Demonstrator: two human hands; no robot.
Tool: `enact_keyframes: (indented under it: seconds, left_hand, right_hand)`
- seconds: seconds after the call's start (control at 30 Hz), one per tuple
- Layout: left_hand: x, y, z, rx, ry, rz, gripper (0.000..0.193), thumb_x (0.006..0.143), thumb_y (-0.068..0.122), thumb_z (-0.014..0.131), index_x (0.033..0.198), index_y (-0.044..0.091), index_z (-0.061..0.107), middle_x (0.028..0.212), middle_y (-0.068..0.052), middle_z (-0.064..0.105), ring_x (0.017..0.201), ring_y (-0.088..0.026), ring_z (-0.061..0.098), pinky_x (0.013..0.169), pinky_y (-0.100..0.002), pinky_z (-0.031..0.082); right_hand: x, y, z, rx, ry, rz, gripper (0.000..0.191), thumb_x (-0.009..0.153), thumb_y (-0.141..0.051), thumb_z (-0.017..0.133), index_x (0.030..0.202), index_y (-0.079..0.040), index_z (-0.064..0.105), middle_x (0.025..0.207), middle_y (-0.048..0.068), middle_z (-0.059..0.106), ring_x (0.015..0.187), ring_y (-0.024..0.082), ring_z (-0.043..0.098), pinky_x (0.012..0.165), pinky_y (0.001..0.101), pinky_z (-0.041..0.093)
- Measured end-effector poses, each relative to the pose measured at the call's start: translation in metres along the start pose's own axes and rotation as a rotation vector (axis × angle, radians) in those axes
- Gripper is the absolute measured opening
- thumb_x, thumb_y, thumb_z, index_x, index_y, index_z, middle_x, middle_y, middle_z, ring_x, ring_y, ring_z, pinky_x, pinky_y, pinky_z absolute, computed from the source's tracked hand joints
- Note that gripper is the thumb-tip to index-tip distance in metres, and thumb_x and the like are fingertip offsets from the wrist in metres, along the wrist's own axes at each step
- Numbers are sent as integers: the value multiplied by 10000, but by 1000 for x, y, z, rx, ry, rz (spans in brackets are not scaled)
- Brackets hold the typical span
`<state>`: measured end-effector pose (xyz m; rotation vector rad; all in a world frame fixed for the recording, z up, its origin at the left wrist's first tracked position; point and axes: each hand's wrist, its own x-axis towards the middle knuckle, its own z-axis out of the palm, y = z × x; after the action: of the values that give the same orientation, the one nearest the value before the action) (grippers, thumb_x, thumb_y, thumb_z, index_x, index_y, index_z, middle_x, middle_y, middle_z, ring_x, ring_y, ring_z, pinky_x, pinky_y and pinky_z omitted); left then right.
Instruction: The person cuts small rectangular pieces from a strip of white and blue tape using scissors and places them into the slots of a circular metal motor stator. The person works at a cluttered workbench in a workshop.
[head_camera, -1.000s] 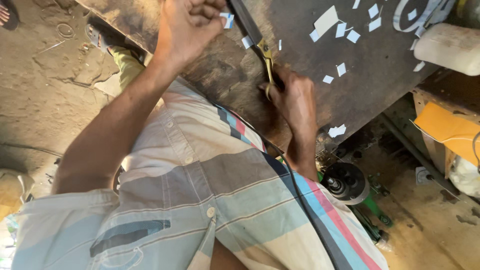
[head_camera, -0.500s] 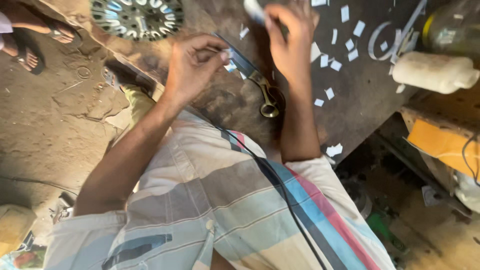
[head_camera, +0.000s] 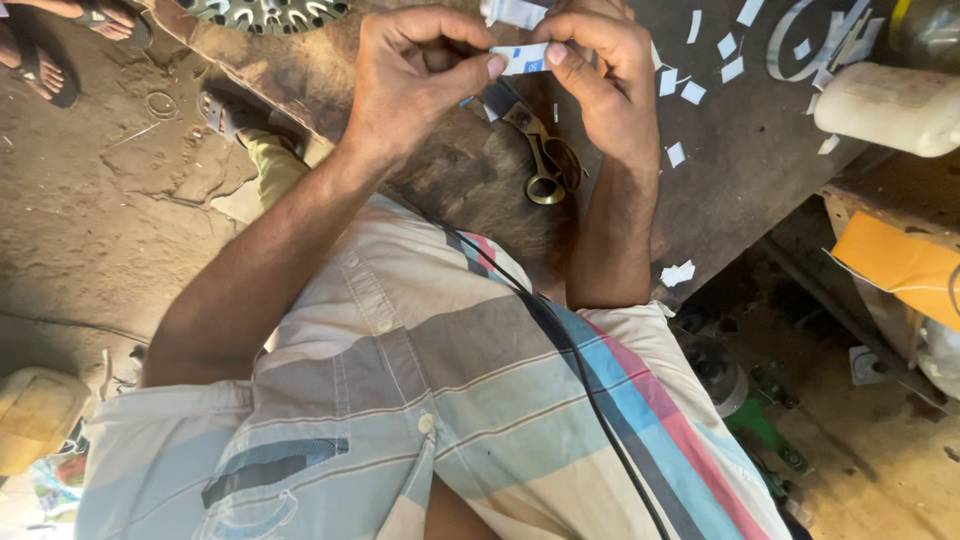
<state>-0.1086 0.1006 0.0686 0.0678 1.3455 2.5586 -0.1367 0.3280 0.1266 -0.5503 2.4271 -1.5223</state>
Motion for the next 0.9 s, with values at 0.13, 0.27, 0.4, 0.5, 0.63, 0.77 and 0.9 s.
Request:
enact_keyframes:
  seconds: [0.13, 0.27, 0.4, 0.5, 0.63, 0.77, 0.9]
  left_hand:
    - [-1, -5, -1, 16, 7, 42, 135, 1010, -140, 767, 1116, -66, 727, 1011, -125, 749, 867, -124, 723, 771, -259, 612]
    - [-1, -6, -1, 23, 13, 43, 125, 1005, -146, 759, 1092, -62, 726, 995, -125, 755, 850, -124, 738, 759, -255, 626]
    - [-1, -5, -1, 65, -4, 39, 123, 1012, -142, 757, 1094, -58, 720, 1017, -133, 757, 856, -124, 743, 760, -254, 638]
    - [0, -4, -2, 68, -7, 45, 126, 1015, -140, 761, 1098, -58, 713, 1024, -139, 758, 876, -139, 759, 779, -265, 654]
    - [-1, -3, -2, 29, 2, 22, 121, 1020, -134, 755, 1103, -59, 709, 1034, -139, 753, 891, -149, 761, 791, -274, 650]
    - [-1, -4, -2, 24, 0, -3, 117, 1036, -119, 747, 1126, -57, 704, 1057, -137, 747, 896, -141, 742, 792, -271, 634]
    - [-1, -6, -3, 4, 36, -16, 131, 1022, -118, 755, 1105, -53, 677, 1050, -119, 724, 885, -130, 724, 784, -268, 624]
  right_hand:
    - [-6, 3, 3, -7, 44, 7, 138, 1033, -85, 670, 1054, 38, 727, 980, 68, 685, 924, 169, 544, 838, 313, 407]
    - [-12, 10, 9, 64, 89, -12, 139, 1075, -89, 659, 1074, 33, 727, 991, 58, 673, 971, 167, 563, 856, 307, 434]
    - [-15, 17, 12, 98, 102, 5, 119, 1090, -68, 652, 1062, 32, 709, 987, 56, 681, 944, 149, 587, 811, 292, 448]
    - [-15, 23, 13, 132, 85, -37, 124, 1115, -55, 631, 1062, 33, 700, 970, 57, 683, 877, 138, 604, 779, 285, 458]
    - [-15, 31, 15, 141, 104, -52, 139, 1127, -61, 633, 1040, 36, 682, 918, 53, 652, 793, 131, 580, 718, 274, 450]
    - [-18, 35, 17, 119, 125, -24, 142, 1123, -60, 635, 1025, 30, 685, 887, 42, 648, 787, 129, 575, 686, 272, 442]
    - [-20, 36, 17, 100, 139, -44, 136, 1117, -63, 644, 1027, 28, 690, 869, 41, 636, 754, 123, 545, 662, 273, 420]
